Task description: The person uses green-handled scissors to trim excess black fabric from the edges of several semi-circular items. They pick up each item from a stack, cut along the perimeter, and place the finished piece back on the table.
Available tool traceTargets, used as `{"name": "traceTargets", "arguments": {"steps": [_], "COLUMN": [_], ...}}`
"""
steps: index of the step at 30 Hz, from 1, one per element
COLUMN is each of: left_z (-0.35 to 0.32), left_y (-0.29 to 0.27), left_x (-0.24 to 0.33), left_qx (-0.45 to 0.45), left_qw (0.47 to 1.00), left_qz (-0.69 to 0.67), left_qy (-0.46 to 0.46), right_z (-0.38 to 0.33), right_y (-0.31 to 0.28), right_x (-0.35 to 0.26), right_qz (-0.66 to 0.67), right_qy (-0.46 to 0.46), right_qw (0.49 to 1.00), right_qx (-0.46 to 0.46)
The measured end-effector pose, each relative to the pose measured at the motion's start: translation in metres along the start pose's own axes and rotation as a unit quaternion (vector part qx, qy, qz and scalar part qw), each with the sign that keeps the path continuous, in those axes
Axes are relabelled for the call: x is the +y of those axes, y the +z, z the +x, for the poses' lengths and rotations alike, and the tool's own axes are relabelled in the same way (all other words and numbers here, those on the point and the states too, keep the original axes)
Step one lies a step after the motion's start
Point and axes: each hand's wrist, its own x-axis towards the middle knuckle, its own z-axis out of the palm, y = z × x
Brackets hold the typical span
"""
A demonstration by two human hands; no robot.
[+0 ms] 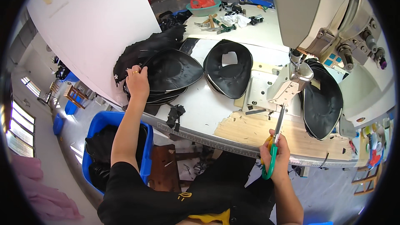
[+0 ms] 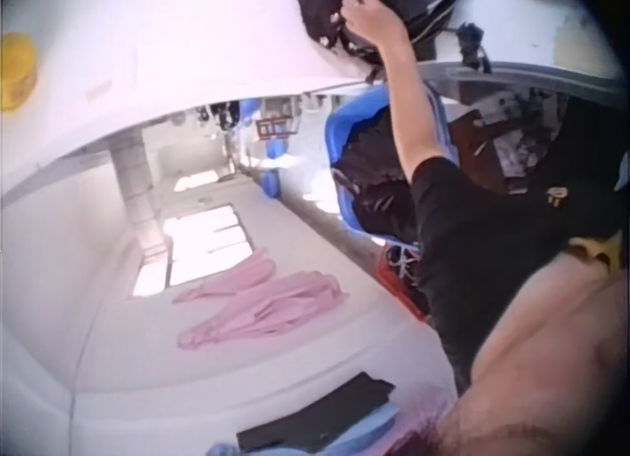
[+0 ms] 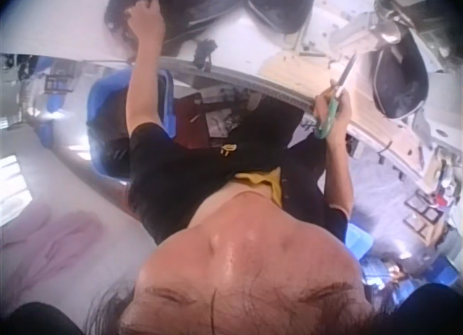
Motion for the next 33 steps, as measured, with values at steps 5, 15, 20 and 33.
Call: {"name": "traceTargets", "arguments": {"steps": [5, 15, 20, 33], "left_z": [0.001, -0.013, 0.013, 0.030], "left_y": [-0.001, 0.001, -0.011, -0.184], "left_x": [-0.001, 0.004, -0.006, 0.144], "left_qx": [-0.023, -0.036, -0.068, -0.074], "left_qw": [0.998, 0.990, 0.994, 0.830], "left_qz": [0.019, 0.112, -0.033, -0.552], "left_qy": [-0.061, 0.081, -0.079, -0.016], "right_z": [-0.013, -0.035, -0.048, -0.011], "right_y": [-0.012, -0.026, -0.035, -0.004], "right_x": [0.017, 0.017, 0.014, -0.048], "right_qz": [-0.005, 0.033, 0.034, -0.060], "right_qy": [-0.001, 0.061, 0.064, -0.263], "right_qw": [1.000, 0.997, 0.996, 0.962], "right_qx": [0.019, 0.035, 0.043, 0.035]}}
